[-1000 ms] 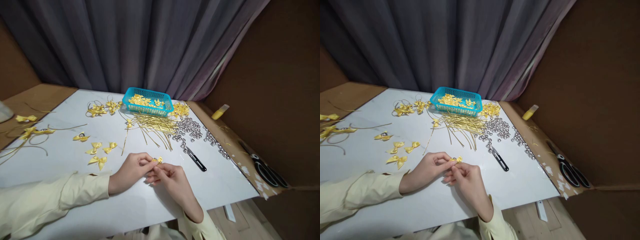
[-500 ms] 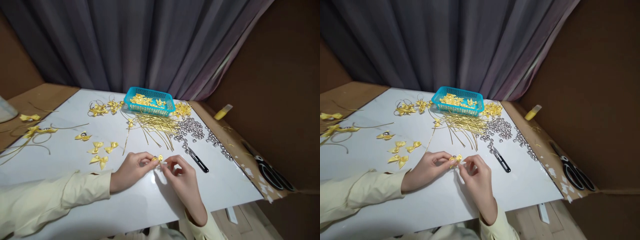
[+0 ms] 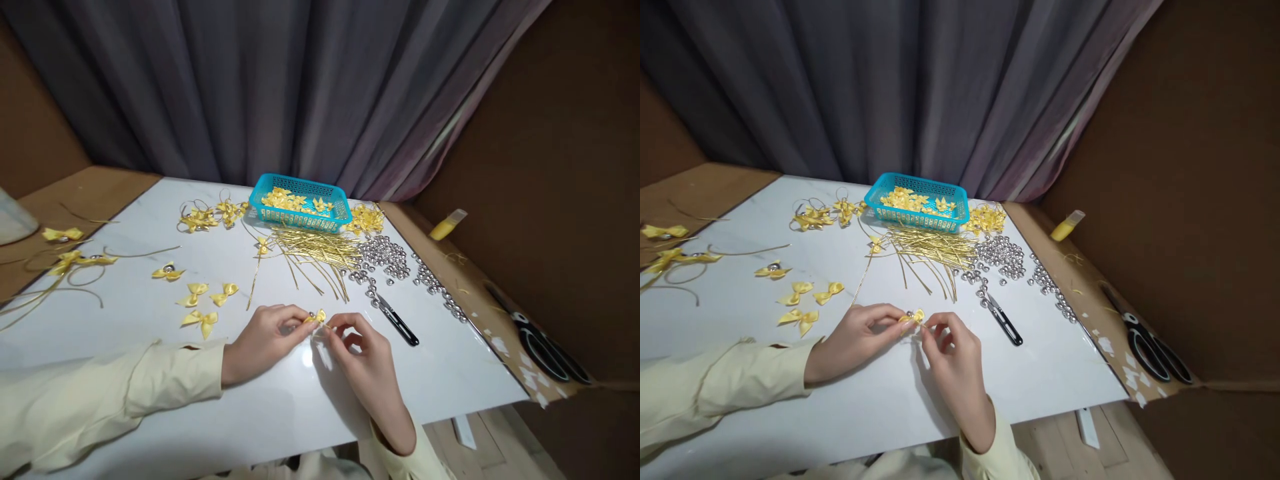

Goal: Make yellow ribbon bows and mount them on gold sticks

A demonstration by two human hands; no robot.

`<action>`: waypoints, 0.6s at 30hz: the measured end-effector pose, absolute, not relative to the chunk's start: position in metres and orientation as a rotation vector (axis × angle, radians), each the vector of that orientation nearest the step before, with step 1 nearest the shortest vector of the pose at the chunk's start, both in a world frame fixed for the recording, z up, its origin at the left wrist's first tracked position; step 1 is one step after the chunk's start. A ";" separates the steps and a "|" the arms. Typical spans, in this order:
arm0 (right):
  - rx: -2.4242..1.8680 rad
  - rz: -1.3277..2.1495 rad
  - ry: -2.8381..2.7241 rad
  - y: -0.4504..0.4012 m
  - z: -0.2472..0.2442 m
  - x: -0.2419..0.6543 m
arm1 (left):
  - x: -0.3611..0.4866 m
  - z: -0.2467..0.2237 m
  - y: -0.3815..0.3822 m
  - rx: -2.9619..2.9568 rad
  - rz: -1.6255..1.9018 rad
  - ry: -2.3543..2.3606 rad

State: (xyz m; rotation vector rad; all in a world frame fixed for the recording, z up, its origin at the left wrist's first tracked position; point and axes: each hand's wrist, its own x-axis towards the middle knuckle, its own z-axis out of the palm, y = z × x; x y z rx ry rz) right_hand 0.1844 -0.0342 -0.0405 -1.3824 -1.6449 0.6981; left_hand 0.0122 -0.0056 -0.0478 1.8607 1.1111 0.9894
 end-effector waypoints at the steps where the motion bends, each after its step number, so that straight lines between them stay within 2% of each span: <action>1: -1.371 0.669 -1.633 -0.035 -0.039 0.184 | 0.012 -0.048 -0.006 1.868 0.987 1.117; 9: -1.172 0.225 -1.833 -0.041 -0.042 0.181 | 0.013 -0.051 -0.006 1.981 0.934 1.129; 18: -1.078 0.111 -2.006 -0.035 -0.042 0.181 | 0.012 -0.054 -0.008 2.203 1.021 1.026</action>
